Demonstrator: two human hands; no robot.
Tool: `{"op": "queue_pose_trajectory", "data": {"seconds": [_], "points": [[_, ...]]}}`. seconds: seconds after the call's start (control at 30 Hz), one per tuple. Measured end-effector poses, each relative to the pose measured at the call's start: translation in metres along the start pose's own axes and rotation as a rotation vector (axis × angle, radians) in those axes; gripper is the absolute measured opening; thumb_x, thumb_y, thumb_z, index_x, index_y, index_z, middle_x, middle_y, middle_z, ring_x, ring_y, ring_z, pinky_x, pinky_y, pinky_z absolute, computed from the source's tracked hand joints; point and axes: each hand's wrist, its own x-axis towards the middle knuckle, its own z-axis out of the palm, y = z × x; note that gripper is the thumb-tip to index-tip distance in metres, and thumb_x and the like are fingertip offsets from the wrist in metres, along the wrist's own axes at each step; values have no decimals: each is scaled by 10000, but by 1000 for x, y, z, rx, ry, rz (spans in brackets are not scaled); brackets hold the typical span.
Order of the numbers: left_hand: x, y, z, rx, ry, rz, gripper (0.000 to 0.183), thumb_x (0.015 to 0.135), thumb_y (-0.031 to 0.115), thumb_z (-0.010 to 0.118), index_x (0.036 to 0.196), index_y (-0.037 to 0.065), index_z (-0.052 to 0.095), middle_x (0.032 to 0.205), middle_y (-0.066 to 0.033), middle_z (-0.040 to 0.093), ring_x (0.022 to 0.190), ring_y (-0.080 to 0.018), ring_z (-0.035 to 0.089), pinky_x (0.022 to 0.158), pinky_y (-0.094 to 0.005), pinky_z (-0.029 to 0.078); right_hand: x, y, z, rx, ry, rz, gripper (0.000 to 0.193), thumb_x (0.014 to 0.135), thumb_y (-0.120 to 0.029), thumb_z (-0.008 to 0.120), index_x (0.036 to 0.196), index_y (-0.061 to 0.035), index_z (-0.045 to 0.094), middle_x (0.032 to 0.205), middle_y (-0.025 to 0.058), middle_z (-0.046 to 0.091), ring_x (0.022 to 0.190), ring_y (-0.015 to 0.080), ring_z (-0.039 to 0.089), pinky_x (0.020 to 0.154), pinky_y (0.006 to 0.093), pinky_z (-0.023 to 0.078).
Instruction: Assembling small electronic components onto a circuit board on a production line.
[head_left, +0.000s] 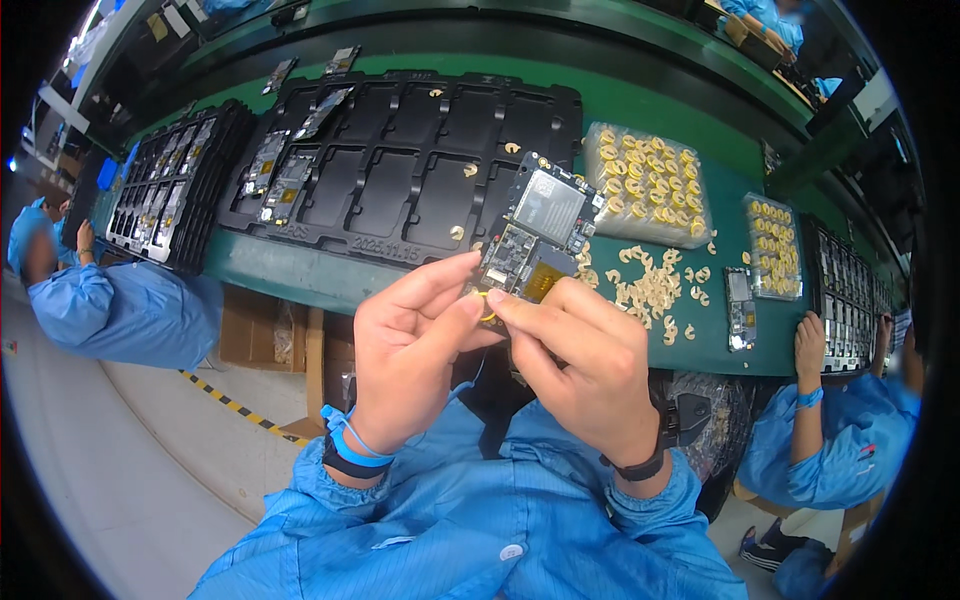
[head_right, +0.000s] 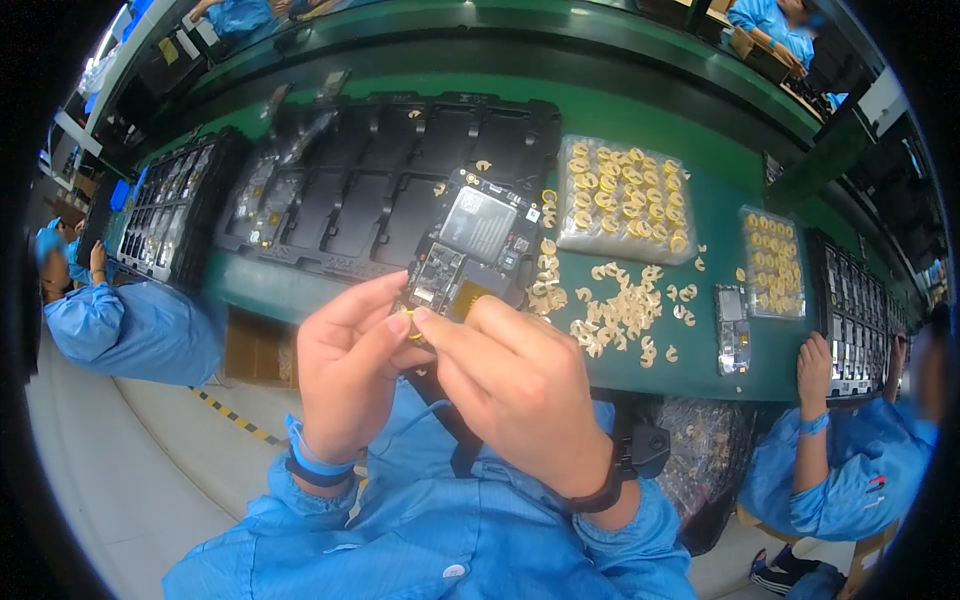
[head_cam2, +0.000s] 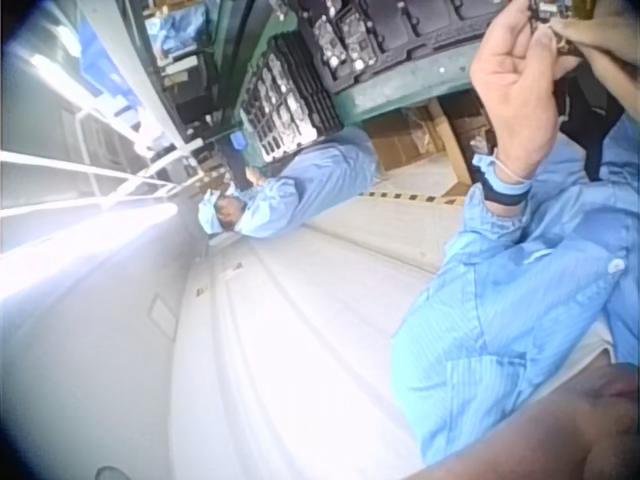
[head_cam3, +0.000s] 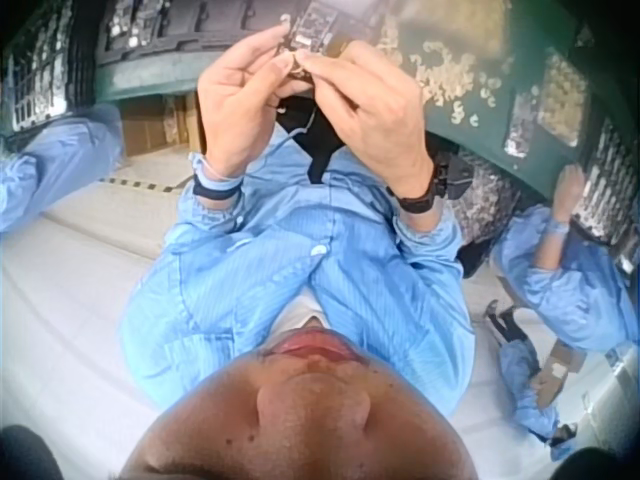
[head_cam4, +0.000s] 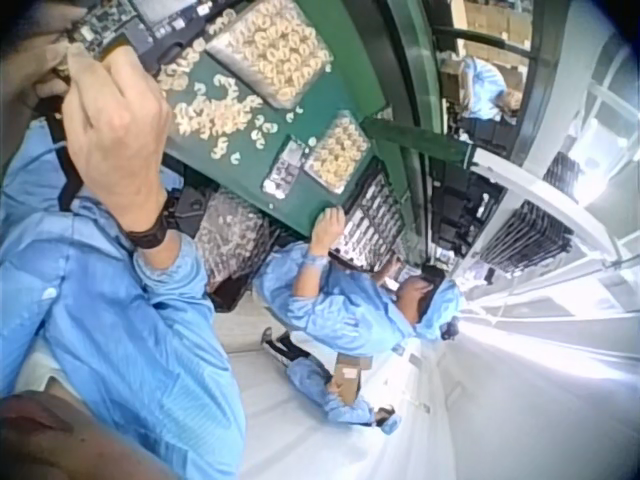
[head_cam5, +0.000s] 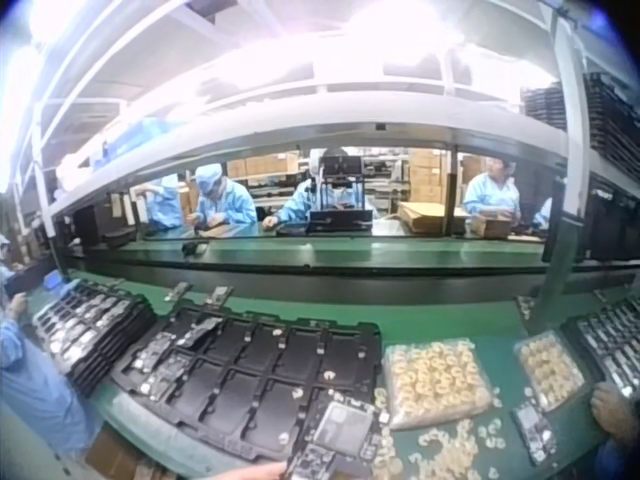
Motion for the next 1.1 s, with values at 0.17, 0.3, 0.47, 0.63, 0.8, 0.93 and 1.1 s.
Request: {"op": "queue_pose_trajectory", "data": {"seconds": [0.17,0.3,0.47,0.63,0.8,0.93,1.1], "points": [[-3,0,0,67,33,-60,392,1034,-51,591,1422,-96,564,1266,-179,718,1107,-229,736,897,-327,663,-3,1,-1,-51,-17,-36,298,825,-21,768,1121,-56,778,805,81,590,670,267,638,569,381,517],[-3,-7,3,-18,56,-44,395,1012,-67,597,1399,-134,553,1235,-225,723,1074,-266,750,867,-361,662,-7,-1,-5,-15,-52,53,303,849,-19,773,1147,-66,791,797,90,607,636,249,618,569,359,497],[2,-12,-6,-44,-15,-18,338,995,-75,667,1322,-94,582,1202,-199,731,1054,-233,745,898,-362,656,-12,11,-1,4,-41,-36,283,884,-28,749,1164,-64,779,784,91,581,637,256,608,571,359,489],[3,-19,-8,-63,-12,31,315,985,-75,680,1287,-83,590,1180,-201,741,1040,-226,752,849,-342,667,-19,4,-8,240,60,190,274,907,-49,797,1177,-62,755,873,59,645,677,148,647,619,286,542],[-3,-27,-1,-13,9,81,301,968,-93,689,1253,-84,594,1159,-201,747,1014,-223,757,838,-341,671,-32,14,-3,526,184,521,189,939,-122,826,937,8,690,831,-5,626,691,33,578,602,217,481],[1,-30,23,54,-79,124,306,962,-76,706,1250,-66,604,1165,-179,738,1005,-207,744,830,-326,660,-46,33,-11,407,173,391,255,954,-131,812,865,18,625,783,6,578,660,42,546,557,244,417],[33,-29,57,147,-336,39,380,1004,23,716,1348,-55,574,1310,-195,689,1203,-247,691,967,-363,628,-29,13,-69,336,226,525,210,995,-121,753,889,8,625,765,10,584,658,48,550,548,265,425]]}}
